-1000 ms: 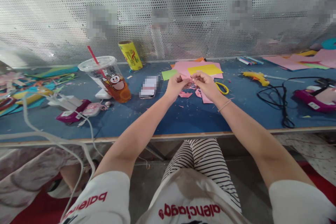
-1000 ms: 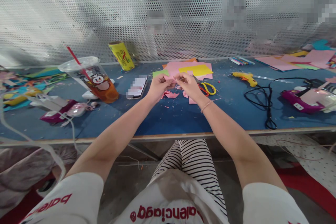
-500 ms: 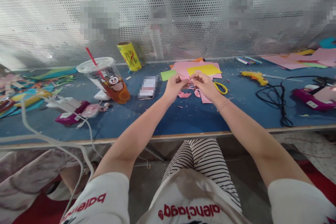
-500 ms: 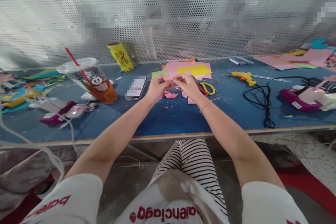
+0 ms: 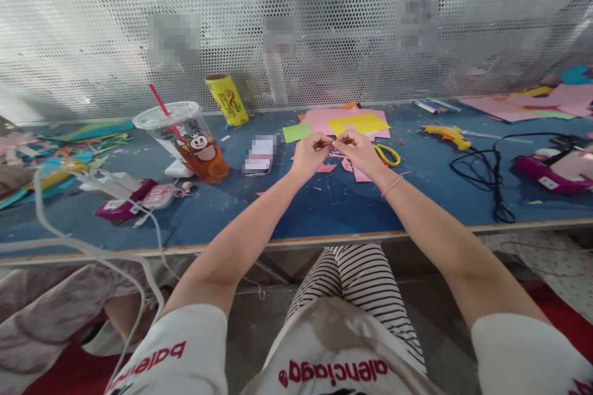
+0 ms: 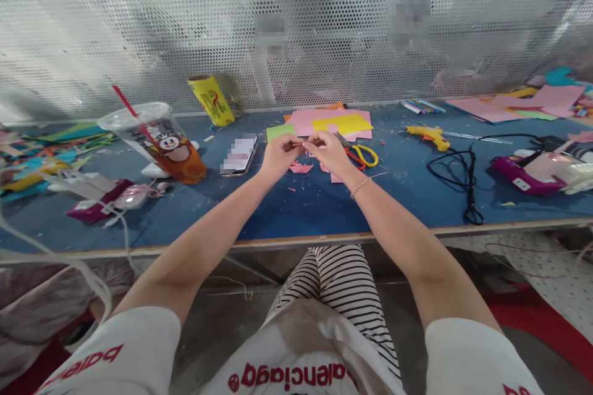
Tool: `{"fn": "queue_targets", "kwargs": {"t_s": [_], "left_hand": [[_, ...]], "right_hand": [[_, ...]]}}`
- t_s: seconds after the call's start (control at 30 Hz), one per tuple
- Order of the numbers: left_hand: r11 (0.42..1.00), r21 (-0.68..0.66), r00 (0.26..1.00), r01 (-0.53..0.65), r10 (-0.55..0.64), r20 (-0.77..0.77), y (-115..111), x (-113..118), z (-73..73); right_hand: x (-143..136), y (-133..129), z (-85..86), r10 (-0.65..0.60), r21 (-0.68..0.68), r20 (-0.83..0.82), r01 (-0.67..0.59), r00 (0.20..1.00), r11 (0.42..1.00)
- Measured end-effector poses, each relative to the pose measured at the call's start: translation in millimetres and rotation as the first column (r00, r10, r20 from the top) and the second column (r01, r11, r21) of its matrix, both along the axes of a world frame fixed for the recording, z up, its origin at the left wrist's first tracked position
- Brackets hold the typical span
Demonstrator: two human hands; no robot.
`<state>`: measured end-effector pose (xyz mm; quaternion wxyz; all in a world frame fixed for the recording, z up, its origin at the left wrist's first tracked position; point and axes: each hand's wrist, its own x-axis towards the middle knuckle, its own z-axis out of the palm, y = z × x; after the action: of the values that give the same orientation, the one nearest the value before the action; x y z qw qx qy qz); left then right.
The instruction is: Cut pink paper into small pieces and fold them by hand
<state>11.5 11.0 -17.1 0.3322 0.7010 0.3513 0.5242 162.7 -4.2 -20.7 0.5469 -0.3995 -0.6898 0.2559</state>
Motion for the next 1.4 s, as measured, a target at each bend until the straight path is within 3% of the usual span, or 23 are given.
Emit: {"fn": "queue_targets", "kwargs": {"t_s": [0.13,0.3,0.47,0.63,0.77,1.0,1.4], "left_hand": [[1.0,0.002,0.999,0.025,-0.025,0.033,-1.1,0.7,1.6],[0.989,-0.087,0.977,0.122,-0.104,0.186,0.3,1.8,-0.9],[0.926,-0.243,0.888,0.288,-0.164,0.43,-1.6,2.4,-0.3],[0.875,-0.312,0.826,0.37,-0.156,0.541,-4.4,1.8,3.9],[0.871,-0.338,0.82,0.357,-0.118,0.561,-4.9,2.1,5.3],[0.903,-0.265,0.85,0.339,-0.173,0.498,-0.9,3.5,1.3],[0.983,-0.104,0.928,0.154,-0.108,0.357,1.8,6.7,-5.6]], "right_hand": [[-0.3,-0.3,0.2,-0.104,0.099,0.04,0.099,0.994,0.99],[0.0,-2.5,1.8,-0.101,0.152,0.067,0.09,0.993,0.984],[0.8,-1.4,1.1,-0.085,0.165,0.071,0.072,0.994,0.984],[1.8,0.7,-0.1,-0.078,0.19,0.058,0.066,0.995,0.98],[2.1,0.4,0.8,-0.079,0.207,0.058,0.066,0.995,0.976],[0.2,-3.1,2.1,-0.064,0.19,0.036,0.057,0.997,0.98],[-2.2,-6.6,3.8,-0.114,0.175,0.035,0.107,0.993,0.979]]}}
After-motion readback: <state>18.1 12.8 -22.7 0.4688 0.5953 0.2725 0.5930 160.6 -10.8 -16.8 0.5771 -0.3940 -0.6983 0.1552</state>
